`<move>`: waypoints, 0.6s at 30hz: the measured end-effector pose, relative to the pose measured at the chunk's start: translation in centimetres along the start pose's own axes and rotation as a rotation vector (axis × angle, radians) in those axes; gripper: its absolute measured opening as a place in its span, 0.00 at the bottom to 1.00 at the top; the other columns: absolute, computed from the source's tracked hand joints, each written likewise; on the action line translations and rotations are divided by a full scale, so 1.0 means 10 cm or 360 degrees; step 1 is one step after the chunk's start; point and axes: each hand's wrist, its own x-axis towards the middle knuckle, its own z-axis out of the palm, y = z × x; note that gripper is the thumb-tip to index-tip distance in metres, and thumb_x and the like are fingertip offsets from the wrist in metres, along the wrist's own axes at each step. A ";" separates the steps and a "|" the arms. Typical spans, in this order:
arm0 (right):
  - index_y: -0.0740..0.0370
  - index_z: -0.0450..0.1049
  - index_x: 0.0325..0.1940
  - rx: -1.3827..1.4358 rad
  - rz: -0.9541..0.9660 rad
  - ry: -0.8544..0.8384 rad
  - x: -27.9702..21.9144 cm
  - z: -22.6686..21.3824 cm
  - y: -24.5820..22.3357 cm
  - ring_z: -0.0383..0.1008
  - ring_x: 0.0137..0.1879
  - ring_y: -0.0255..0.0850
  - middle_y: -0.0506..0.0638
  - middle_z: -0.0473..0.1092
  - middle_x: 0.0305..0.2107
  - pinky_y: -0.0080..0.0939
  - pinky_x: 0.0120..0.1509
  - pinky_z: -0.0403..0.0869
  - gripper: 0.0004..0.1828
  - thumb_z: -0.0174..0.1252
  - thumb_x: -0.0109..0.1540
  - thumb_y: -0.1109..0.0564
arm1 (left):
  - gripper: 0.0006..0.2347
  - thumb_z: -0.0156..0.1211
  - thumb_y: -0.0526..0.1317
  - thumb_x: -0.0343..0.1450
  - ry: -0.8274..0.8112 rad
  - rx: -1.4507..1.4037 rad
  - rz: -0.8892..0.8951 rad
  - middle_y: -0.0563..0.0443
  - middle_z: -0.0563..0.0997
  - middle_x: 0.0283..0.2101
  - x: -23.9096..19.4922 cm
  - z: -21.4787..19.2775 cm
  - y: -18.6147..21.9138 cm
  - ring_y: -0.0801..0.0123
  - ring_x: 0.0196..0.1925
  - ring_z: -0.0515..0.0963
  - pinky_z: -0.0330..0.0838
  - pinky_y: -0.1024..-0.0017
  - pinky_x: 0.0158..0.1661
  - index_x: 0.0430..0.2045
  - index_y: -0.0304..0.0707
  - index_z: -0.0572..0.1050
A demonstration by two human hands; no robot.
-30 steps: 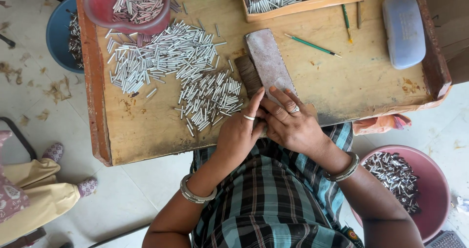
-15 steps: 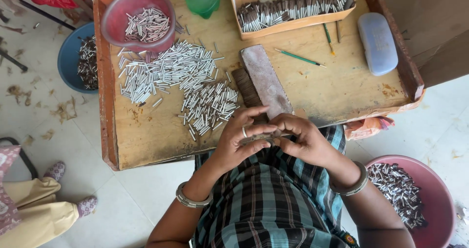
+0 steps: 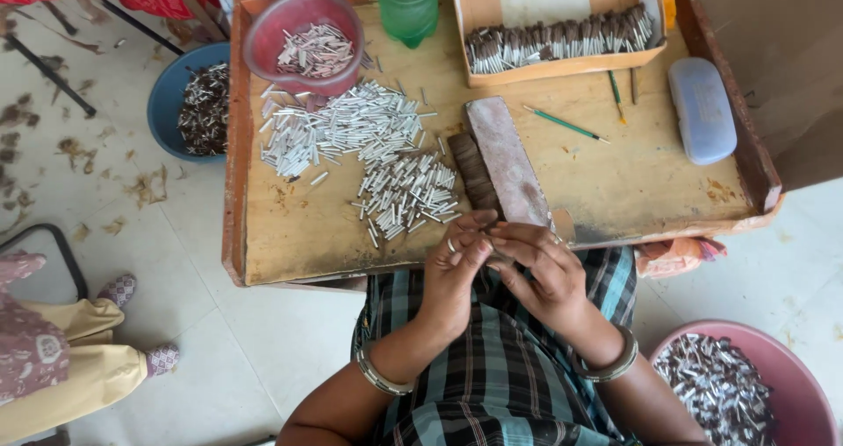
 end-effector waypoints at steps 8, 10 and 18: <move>0.66 0.75 0.46 -0.0235 -0.0072 0.0290 -0.06 0.24 0.11 0.77 0.56 0.51 0.57 0.72 0.49 0.45 0.60 0.77 0.12 0.64 0.59 0.71 | 0.06 0.63 0.39 0.76 -0.0126 -0.0074 -0.0426 0.51 0.82 0.47 0.07 -0.38 -0.06 0.69 0.50 0.79 0.73 0.67 0.55 0.43 0.40 0.82; 0.67 0.74 0.46 -0.0217 -0.0027 0.0240 -0.14 0.29 0.23 0.77 0.55 0.50 0.58 0.72 0.49 0.44 0.58 0.77 0.12 0.61 0.59 0.71 | 0.08 0.66 0.41 0.72 -0.0238 0.0851 0.0012 0.50 0.83 0.46 0.30 -0.52 0.48 0.64 0.49 0.81 0.74 0.66 0.53 0.42 0.40 0.82; 0.64 0.72 0.43 -0.0210 0.0191 0.0174 -0.17 0.29 0.48 0.77 0.53 0.49 0.57 0.74 0.50 0.44 0.53 0.76 0.07 0.59 0.61 0.66 | 0.08 0.69 0.43 0.66 0.0534 0.2912 0.0332 0.48 0.81 0.40 0.93 -1.84 1.04 0.56 0.37 0.79 0.73 0.59 0.40 0.35 0.46 0.84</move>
